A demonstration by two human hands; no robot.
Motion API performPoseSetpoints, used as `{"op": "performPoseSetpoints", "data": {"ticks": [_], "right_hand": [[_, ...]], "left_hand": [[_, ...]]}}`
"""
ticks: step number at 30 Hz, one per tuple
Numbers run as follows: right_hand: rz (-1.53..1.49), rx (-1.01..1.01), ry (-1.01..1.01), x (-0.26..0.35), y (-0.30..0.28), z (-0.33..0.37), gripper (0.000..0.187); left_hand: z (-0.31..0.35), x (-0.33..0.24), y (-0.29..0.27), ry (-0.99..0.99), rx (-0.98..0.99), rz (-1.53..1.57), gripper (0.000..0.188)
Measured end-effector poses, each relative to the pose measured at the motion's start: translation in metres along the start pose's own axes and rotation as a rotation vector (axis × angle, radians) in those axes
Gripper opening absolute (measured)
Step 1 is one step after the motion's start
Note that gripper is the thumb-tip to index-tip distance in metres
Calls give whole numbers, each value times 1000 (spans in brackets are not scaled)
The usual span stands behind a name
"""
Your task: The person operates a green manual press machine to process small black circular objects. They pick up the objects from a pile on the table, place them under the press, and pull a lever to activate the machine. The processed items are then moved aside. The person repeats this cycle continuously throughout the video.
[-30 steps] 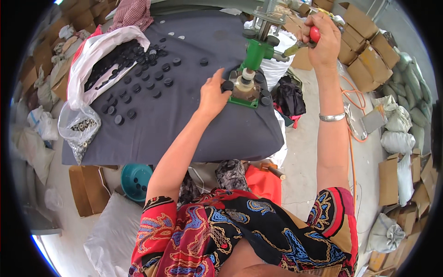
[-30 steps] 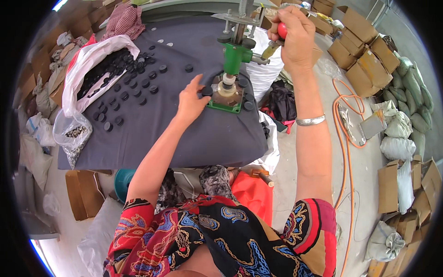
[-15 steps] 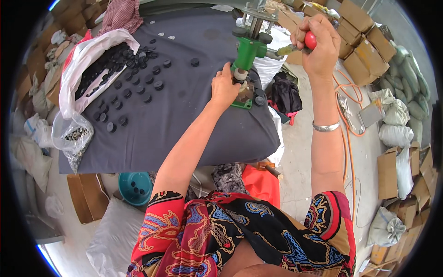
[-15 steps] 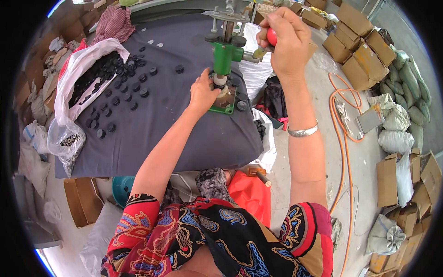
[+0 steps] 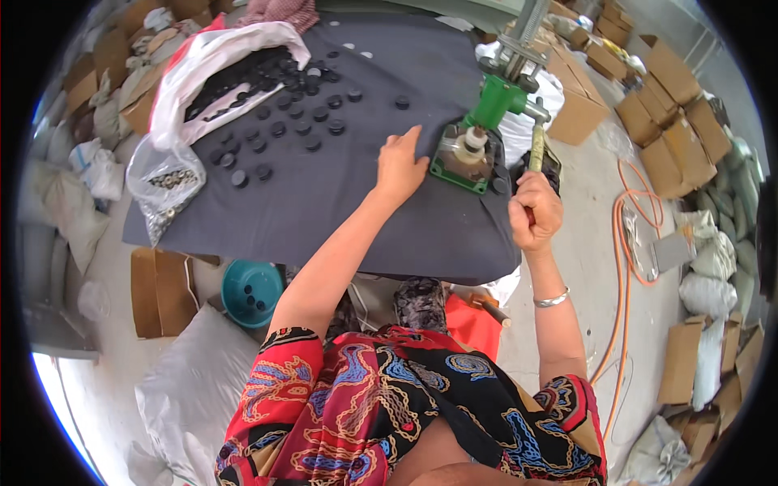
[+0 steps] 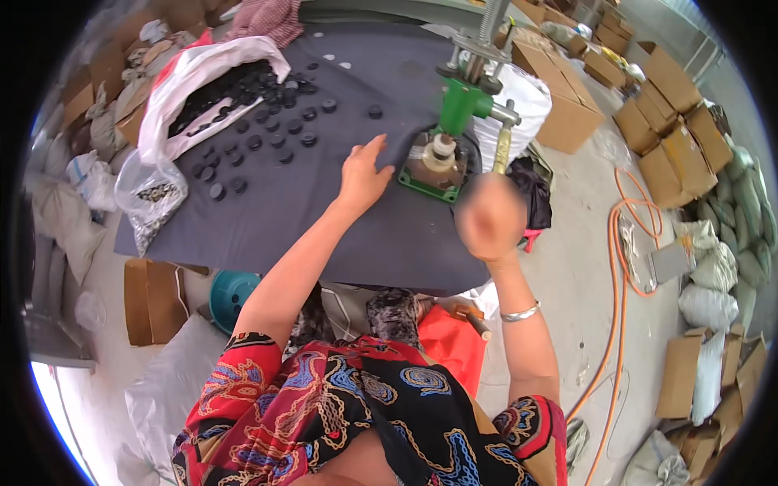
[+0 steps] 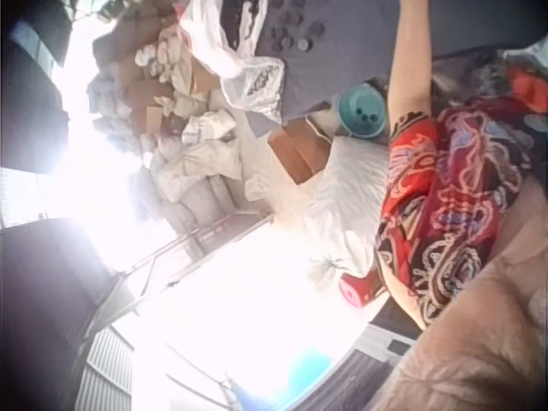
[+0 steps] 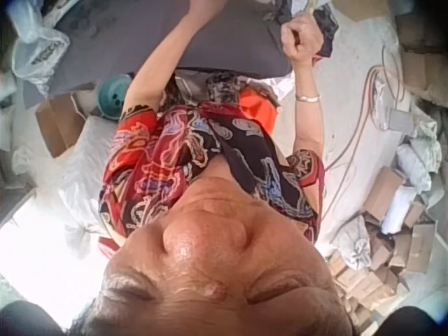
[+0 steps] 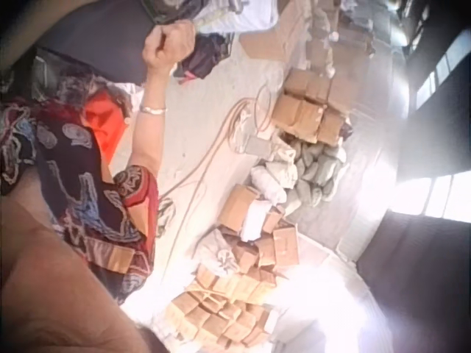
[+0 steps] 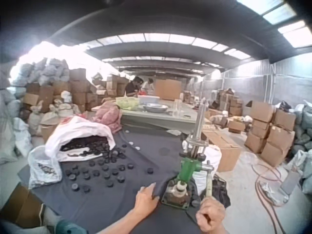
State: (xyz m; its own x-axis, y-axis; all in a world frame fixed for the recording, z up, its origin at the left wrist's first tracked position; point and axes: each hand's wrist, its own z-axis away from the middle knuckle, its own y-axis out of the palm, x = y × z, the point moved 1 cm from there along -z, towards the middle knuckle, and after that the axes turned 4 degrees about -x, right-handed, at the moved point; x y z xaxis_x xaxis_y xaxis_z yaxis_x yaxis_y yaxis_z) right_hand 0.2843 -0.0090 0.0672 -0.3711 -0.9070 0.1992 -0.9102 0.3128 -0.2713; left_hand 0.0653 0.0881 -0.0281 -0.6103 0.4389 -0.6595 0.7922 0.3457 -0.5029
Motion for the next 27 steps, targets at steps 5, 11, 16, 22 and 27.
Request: {"op": "performPoseSetpoints", "data": {"ticks": [5,11,16,22,27], "right_hand": [[-3,44,119,3,-9,-13,12],[-251,-39,504,-7,-28,-83,11],[-438,-150,566,-39,-37,-130,15],[-533,-160,540,-50,-45,-136,16],[-512,-220,572,-53,-38,-142,17]], "left_hand": [[7,56,-72,2,-239,-447,46],[0,105,-105,-85,-271,-684,40],[0,120,-104,-76,-221,-616,32],[-2,128,-102,-61,-296,-499,29],[2,133,-111,-84,-303,-542,31]]}}
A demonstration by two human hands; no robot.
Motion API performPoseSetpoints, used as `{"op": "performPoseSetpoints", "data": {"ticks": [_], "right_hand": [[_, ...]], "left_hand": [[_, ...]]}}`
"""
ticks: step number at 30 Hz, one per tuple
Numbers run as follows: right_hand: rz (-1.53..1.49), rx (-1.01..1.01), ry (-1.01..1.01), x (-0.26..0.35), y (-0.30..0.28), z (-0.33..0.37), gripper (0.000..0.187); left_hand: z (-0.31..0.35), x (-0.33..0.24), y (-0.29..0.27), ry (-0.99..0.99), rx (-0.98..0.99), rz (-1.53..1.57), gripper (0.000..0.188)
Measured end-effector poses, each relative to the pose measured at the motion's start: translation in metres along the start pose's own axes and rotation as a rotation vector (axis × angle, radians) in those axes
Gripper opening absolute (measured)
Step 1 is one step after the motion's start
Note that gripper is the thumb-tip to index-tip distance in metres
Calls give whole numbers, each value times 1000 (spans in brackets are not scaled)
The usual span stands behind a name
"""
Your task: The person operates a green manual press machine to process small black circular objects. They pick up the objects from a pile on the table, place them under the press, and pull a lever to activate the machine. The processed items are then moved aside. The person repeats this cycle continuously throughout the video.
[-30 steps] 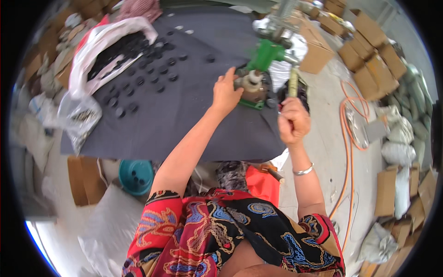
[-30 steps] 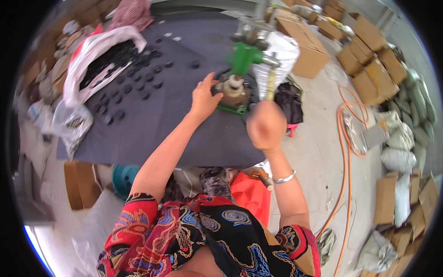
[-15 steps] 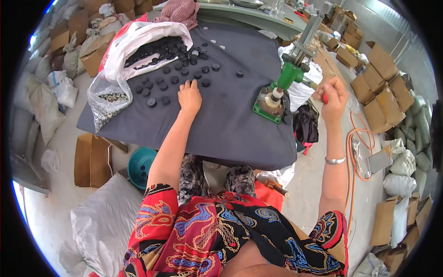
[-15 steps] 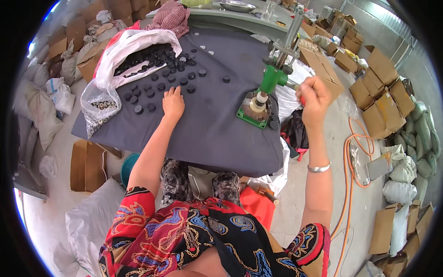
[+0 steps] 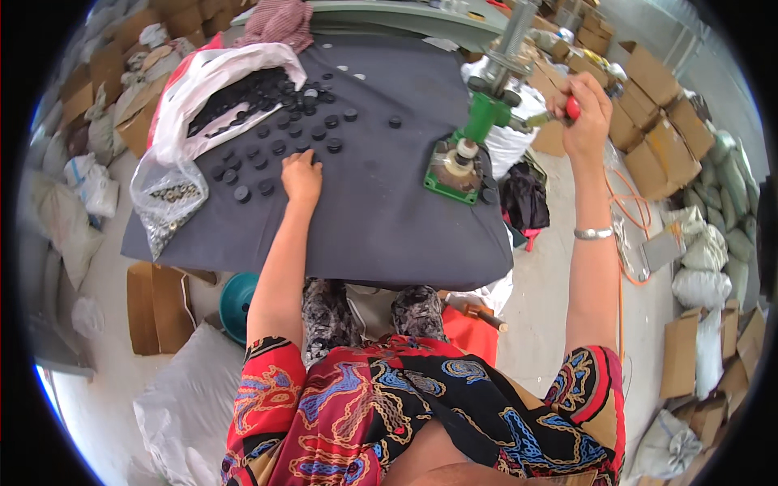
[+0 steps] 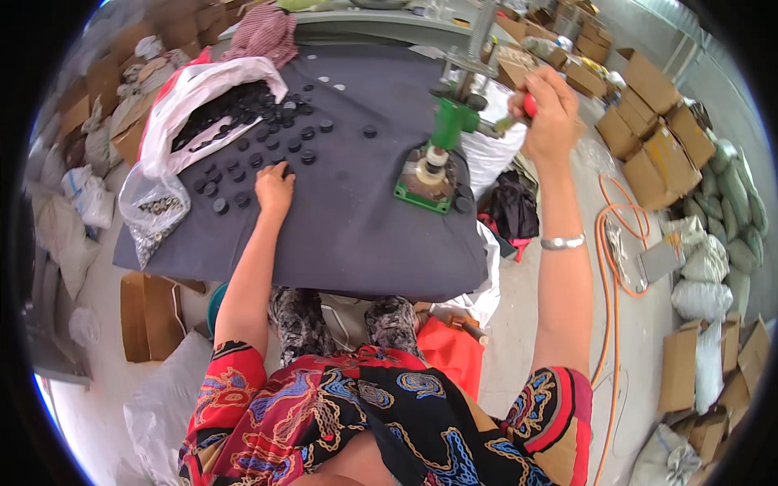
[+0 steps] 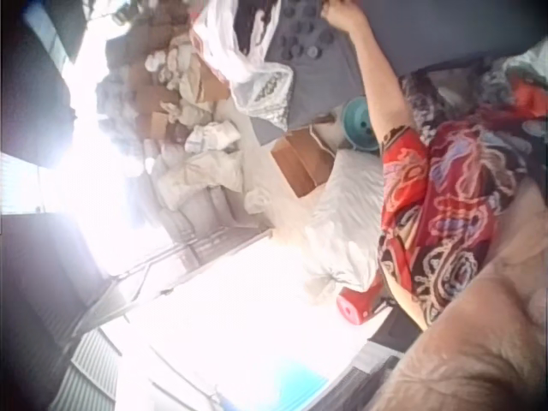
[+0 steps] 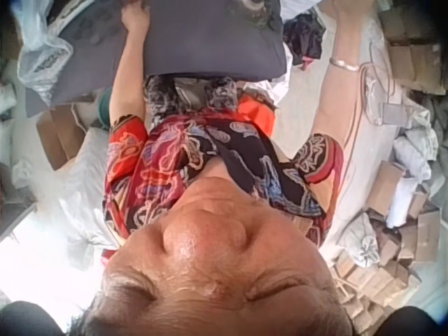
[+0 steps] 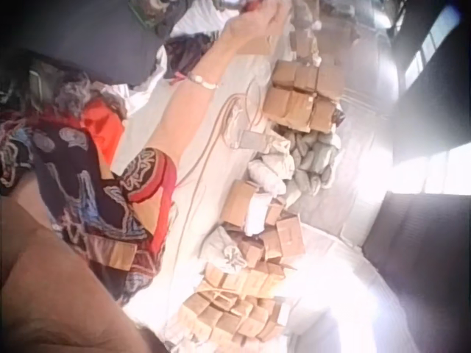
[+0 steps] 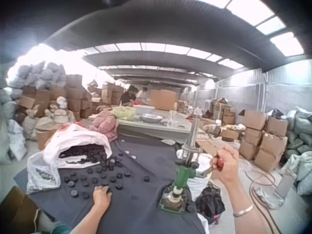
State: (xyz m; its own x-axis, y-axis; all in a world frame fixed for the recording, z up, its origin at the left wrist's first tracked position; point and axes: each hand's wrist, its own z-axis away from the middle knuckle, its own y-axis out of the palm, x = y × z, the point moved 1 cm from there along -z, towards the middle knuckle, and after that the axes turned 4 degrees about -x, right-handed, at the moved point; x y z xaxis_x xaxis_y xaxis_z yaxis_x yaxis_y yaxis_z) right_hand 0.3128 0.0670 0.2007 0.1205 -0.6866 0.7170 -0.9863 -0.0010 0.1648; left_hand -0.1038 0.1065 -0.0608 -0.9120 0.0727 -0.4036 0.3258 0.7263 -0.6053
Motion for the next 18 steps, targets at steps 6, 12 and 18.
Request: {"op": "performPoseSetpoints", "data": {"ticks": [6,12,18], "right_hand": [[16,45,-6,7,3,-10,22],[11,-13,15,4,-7,-23,20],[32,-56,32,2,-8,-28,19]], "left_hand": [[0,-5,3,-11,23,60,33],[1,-113,-10,74,141,488,48],[13,-207,25,153,407,630,65]]}}
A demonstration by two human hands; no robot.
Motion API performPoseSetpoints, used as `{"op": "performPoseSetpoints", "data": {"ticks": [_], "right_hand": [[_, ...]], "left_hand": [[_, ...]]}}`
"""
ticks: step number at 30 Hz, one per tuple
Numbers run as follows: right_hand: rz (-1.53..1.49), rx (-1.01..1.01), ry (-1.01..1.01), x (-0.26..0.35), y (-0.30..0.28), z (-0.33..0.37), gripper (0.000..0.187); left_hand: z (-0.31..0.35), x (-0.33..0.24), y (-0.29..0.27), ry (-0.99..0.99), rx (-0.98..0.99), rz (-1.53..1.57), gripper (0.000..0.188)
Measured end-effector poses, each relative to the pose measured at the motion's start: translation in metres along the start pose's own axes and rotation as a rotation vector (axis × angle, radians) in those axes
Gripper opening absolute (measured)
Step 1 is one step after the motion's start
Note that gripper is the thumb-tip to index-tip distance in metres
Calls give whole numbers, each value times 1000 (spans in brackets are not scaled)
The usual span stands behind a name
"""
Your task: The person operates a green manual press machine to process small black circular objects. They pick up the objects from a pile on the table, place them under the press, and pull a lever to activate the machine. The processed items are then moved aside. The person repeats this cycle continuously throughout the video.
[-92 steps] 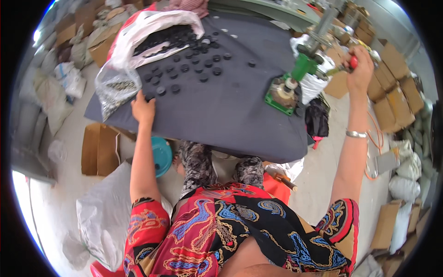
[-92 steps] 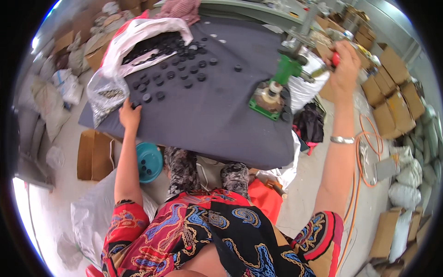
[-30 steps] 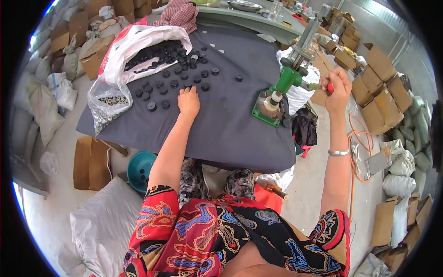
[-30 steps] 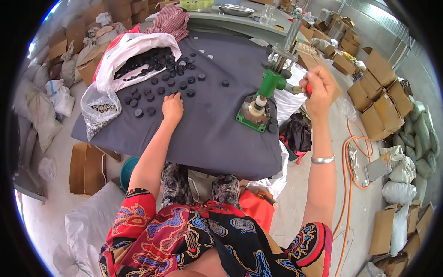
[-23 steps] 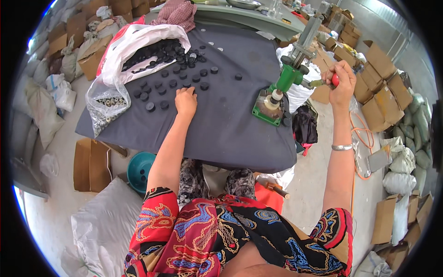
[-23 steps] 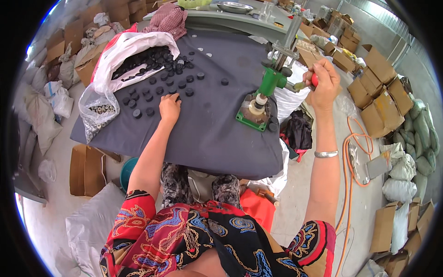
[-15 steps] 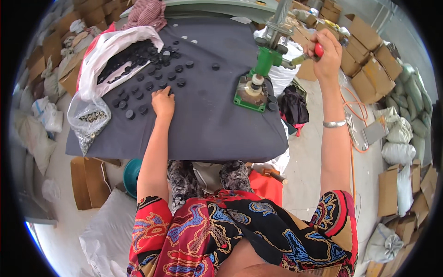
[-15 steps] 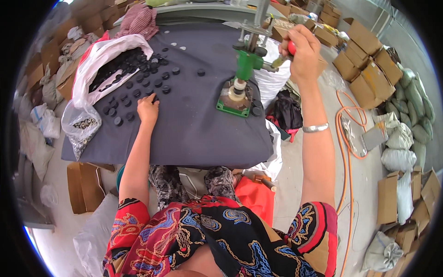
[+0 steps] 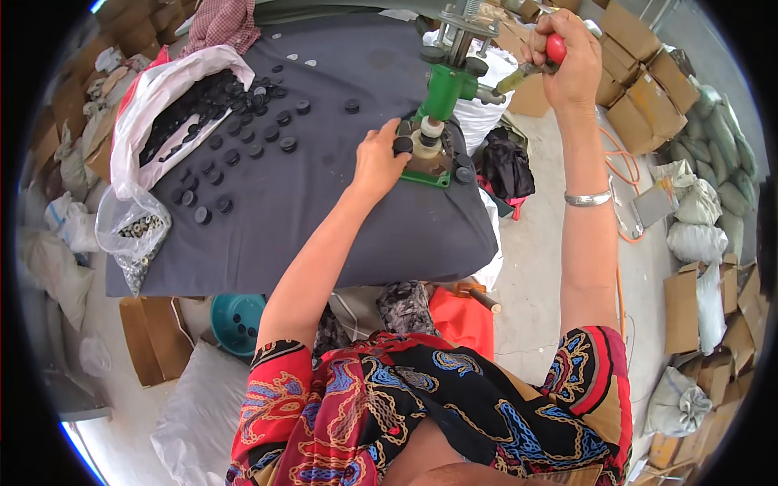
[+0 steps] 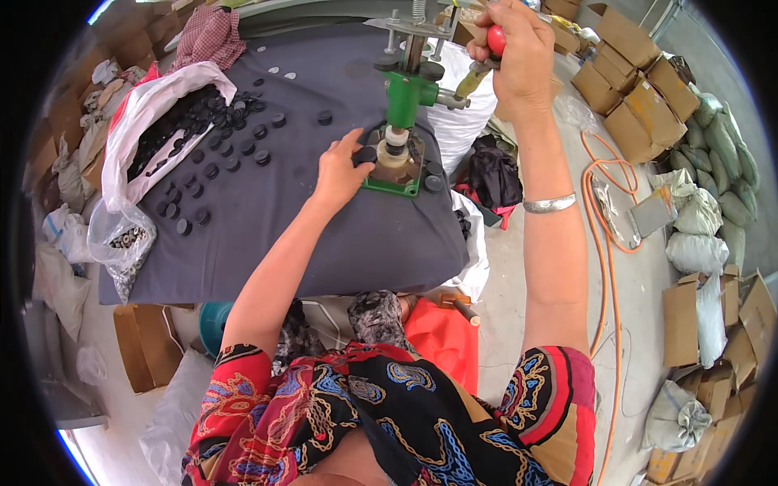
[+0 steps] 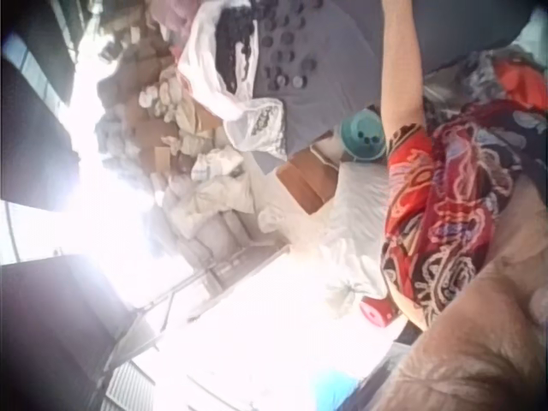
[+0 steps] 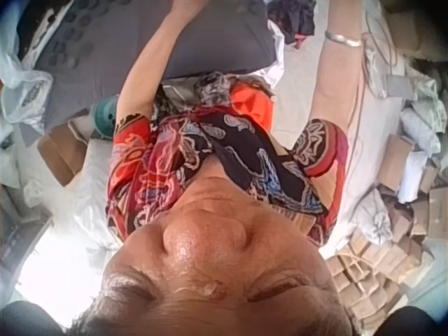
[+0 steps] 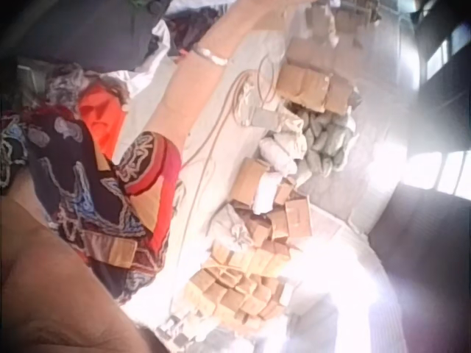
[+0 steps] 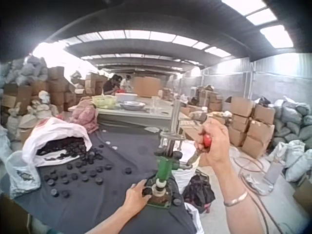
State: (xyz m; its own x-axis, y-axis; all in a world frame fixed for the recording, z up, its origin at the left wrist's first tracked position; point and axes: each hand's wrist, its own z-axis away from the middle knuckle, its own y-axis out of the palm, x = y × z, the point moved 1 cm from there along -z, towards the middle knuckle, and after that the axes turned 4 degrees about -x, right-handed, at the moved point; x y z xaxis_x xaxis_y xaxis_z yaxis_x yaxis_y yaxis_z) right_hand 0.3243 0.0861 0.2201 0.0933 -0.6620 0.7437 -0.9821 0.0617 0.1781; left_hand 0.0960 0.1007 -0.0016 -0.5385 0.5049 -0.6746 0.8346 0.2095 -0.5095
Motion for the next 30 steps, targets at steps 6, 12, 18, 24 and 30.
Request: {"op": "performPoseSetpoints", "data": {"ticks": [6,12,18,24,30], "right_hand": [[30,-63,-74,-3,8,3,20],[-23,199,158,24,-70,-8,22],[-24,-9,-22,-1,3,1,23],[-17,-3,-23,0,7,7,23],[48,75,-137,3,9,33,24]], "left_hand": [[-13,3,15,-11,-11,-28,67],[-11,-20,20,30,-20,16,57],[-9,9,35,60,-104,63,65],[-21,5,45,41,-50,66,73],[-23,-1,51,-35,-4,134,77]]}}
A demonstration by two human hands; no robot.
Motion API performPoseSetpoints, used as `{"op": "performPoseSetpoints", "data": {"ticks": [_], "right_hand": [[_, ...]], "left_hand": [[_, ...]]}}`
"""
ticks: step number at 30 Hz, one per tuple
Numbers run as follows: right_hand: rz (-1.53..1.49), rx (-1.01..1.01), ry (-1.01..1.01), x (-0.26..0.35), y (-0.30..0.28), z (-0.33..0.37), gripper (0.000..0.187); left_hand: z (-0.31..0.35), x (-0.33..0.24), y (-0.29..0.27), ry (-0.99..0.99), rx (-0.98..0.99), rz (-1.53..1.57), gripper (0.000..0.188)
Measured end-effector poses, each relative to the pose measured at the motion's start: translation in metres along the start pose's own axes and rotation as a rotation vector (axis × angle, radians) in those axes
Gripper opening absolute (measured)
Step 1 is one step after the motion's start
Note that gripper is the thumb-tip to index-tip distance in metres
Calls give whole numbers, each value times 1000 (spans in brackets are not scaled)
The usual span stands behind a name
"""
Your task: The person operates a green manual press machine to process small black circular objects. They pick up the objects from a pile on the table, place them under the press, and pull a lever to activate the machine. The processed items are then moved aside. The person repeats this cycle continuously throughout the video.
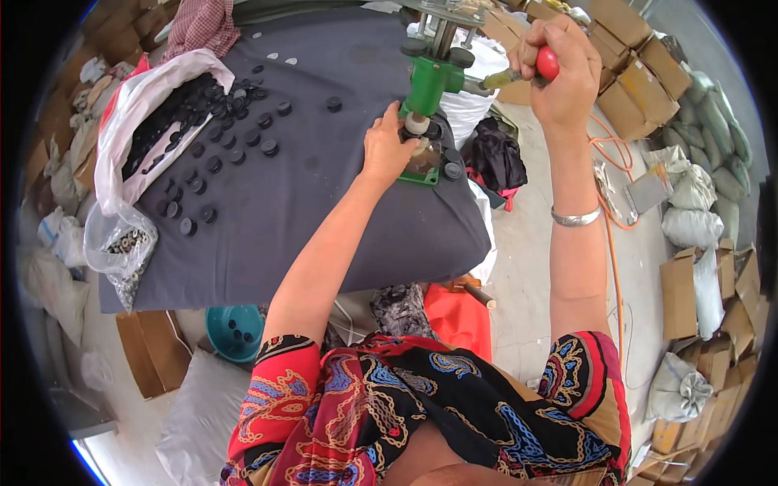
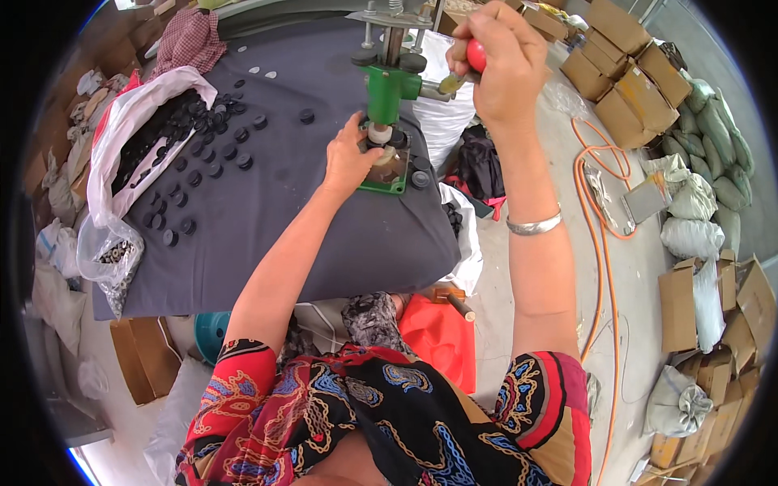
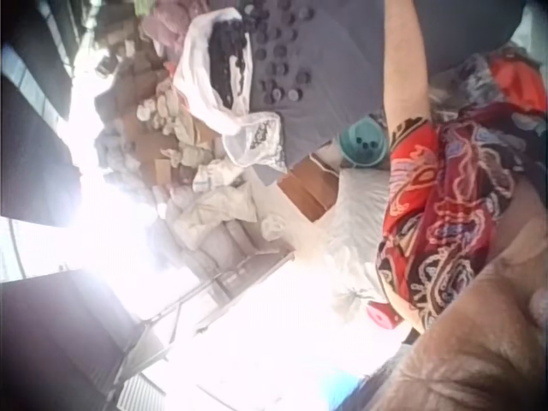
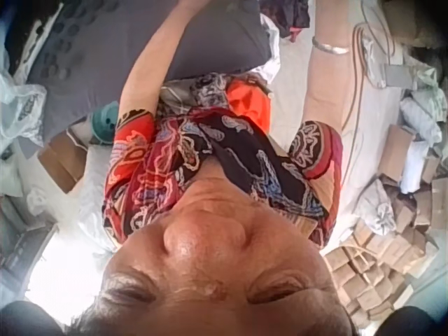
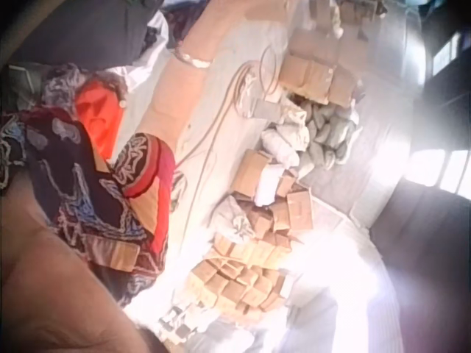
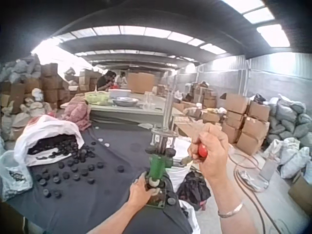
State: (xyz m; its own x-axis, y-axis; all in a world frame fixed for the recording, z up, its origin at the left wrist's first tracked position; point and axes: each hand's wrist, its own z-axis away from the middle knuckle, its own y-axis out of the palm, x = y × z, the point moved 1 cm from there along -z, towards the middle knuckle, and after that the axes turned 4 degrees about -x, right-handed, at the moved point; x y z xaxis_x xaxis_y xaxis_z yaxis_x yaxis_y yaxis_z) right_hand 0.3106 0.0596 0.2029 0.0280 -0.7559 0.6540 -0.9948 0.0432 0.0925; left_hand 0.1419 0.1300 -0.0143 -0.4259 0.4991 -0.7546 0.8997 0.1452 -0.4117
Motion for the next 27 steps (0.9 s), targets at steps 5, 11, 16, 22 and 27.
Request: {"op": "performPoseSetpoints", "data": {"ticks": [5,11,16,22,27], "right_hand": [[-70,65,-64,-3,-1,30,19],[-16,36,-114,-6,3,55,15],[392,190,-441,-37,9,149,13],[393,281,-424,-34,7,137,15],[314,237,-153,-13,-1,107,9]], "left_hand": [[-3,4,7,-62,24,65,79],[-3,0,4,-105,45,84,81],[8,5,-11,-1,29,42,82],[27,21,-59,98,-83,-208,59],[42,56,-124,103,-200,-417,45]]}}
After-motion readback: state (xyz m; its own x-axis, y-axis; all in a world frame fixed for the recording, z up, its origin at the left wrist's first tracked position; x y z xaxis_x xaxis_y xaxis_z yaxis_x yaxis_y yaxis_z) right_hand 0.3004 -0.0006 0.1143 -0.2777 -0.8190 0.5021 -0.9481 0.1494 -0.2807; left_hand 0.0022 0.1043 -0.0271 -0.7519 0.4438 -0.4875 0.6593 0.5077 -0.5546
